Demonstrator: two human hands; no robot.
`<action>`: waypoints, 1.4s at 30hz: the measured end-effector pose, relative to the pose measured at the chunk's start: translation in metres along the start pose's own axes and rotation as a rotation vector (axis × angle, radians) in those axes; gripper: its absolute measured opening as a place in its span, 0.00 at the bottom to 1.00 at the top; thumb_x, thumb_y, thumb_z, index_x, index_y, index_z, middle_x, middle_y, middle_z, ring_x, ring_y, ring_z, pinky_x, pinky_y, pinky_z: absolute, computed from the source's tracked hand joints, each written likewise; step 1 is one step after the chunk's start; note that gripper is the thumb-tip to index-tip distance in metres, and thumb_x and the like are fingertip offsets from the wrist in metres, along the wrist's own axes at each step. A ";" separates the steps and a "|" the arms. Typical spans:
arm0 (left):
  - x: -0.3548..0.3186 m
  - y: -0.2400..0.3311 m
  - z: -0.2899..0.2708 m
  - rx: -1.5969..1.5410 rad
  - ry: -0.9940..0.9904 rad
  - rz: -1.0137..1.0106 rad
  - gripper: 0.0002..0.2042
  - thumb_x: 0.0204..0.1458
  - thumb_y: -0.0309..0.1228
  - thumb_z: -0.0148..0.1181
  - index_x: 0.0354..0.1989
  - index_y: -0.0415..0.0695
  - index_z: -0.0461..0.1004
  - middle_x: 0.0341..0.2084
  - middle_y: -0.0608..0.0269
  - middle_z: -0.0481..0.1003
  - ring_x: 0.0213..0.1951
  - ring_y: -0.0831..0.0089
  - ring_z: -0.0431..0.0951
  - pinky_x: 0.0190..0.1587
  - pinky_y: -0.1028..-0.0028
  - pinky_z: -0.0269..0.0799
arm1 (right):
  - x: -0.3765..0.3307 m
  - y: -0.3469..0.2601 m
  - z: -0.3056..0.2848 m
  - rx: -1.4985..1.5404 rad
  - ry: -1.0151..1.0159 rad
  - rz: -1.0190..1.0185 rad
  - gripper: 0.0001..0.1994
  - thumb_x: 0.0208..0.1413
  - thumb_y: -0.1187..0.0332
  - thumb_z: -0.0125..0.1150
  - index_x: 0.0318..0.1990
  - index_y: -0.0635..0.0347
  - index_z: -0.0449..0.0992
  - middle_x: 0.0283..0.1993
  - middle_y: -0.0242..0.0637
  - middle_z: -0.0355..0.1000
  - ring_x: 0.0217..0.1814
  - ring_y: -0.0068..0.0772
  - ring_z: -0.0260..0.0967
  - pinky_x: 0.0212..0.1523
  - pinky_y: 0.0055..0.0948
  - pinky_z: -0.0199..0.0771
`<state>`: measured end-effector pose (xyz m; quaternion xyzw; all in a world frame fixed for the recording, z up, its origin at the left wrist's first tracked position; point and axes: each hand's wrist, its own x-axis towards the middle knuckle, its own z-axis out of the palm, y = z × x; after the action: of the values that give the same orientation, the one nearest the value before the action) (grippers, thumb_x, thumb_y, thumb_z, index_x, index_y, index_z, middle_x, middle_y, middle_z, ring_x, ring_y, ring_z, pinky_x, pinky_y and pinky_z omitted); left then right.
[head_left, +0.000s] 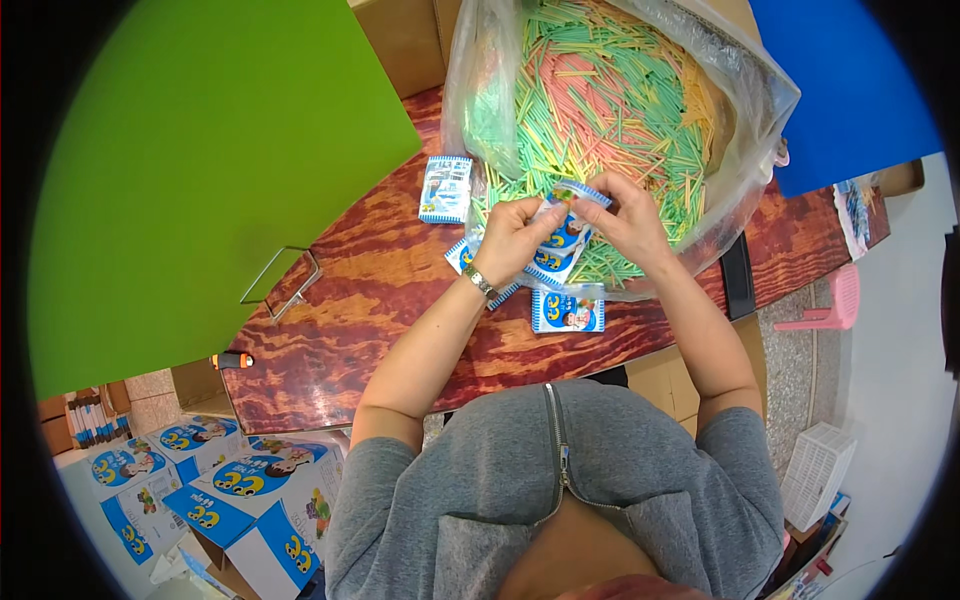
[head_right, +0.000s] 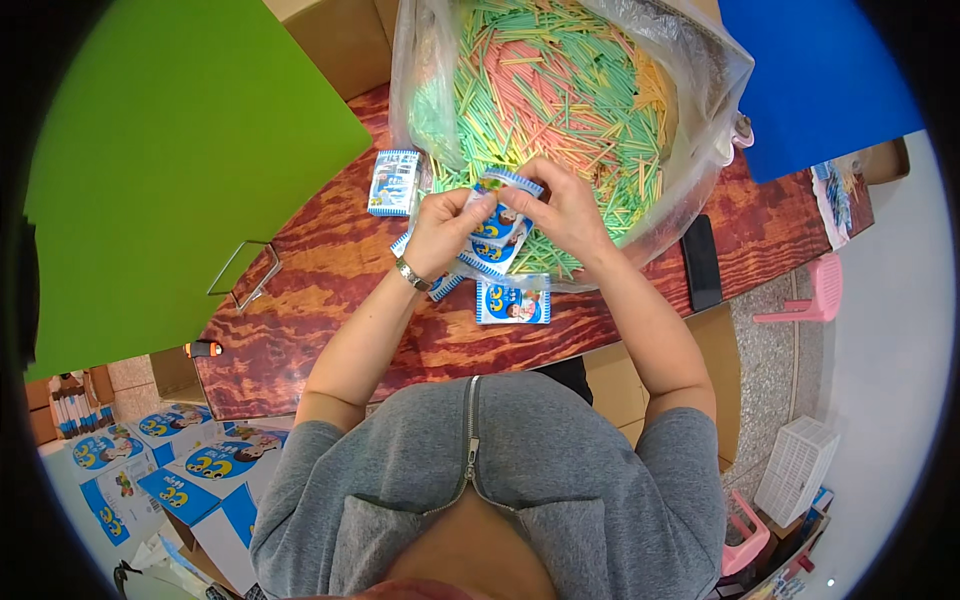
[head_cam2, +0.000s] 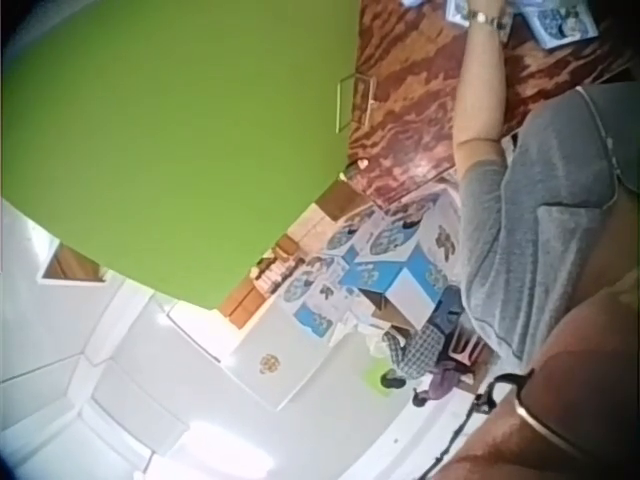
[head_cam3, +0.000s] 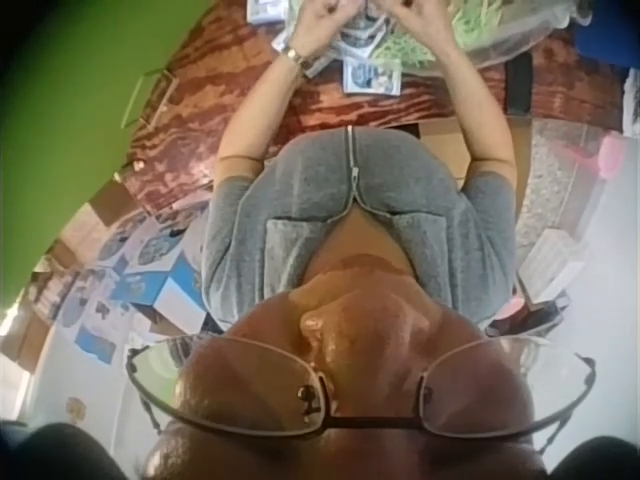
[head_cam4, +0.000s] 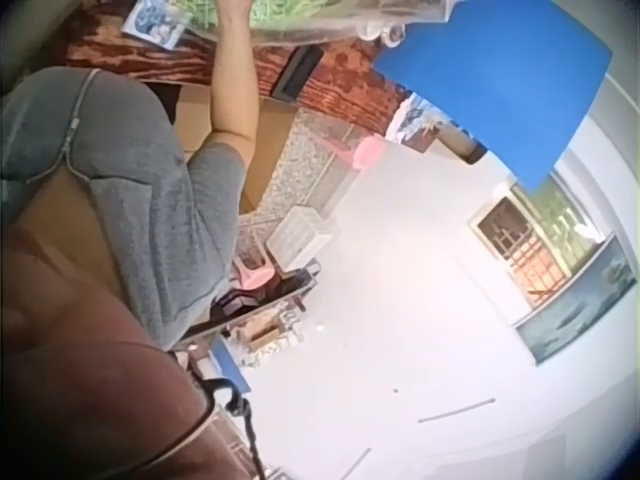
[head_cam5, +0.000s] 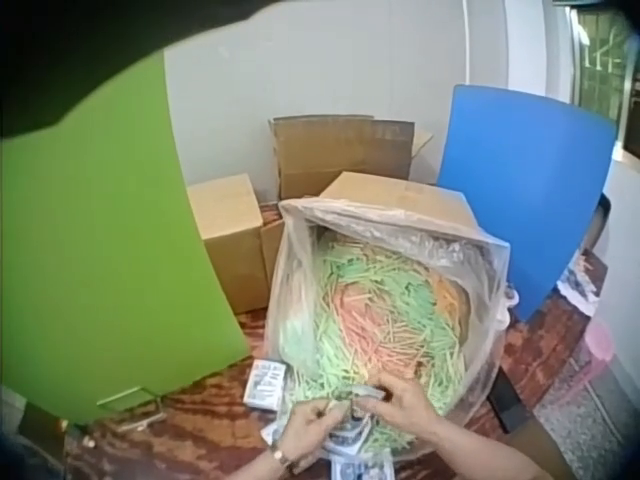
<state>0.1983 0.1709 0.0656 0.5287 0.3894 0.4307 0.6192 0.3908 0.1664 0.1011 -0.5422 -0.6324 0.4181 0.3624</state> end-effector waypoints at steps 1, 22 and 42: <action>0.002 -0.002 -0.001 -0.014 -0.056 -0.056 0.11 0.55 0.34 0.63 0.30 0.38 0.80 0.19 0.73 0.76 0.23 0.90 0.69 0.23 0.81 0.66 | -0.001 0.000 0.000 0.025 -0.006 -0.065 0.07 0.57 0.70 0.63 0.39 0.63 0.75 0.31 0.26 0.73 0.32 0.15 0.69 0.31 0.19 0.70; -0.005 -0.002 -0.010 0.072 0.144 0.058 0.12 0.54 0.31 0.65 0.24 0.42 0.68 0.17 0.75 0.68 0.21 0.88 0.62 0.22 0.81 0.58 | 0.104 -0.009 -0.038 -0.442 0.045 -0.143 0.13 0.60 0.65 0.57 0.46 0.64 0.75 0.37 0.39 0.76 0.39 0.30 0.74 0.42 0.29 0.73; 0.002 -0.005 -0.017 0.016 0.146 0.077 0.07 0.57 0.30 0.61 0.32 0.41 0.70 0.22 0.75 0.70 0.23 0.90 0.65 0.23 0.84 0.63 | 0.185 0.029 -0.034 -1.175 -0.035 -0.067 0.20 0.65 0.58 0.44 0.53 0.66 0.68 0.54 0.52 0.69 0.61 0.51 0.64 0.58 0.50 0.66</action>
<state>0.1833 0.1779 0.0585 0.5153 0.4162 0.4883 0.5682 0.4055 0.3563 0.0886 -0.6248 -0.7808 -0.0052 0.0039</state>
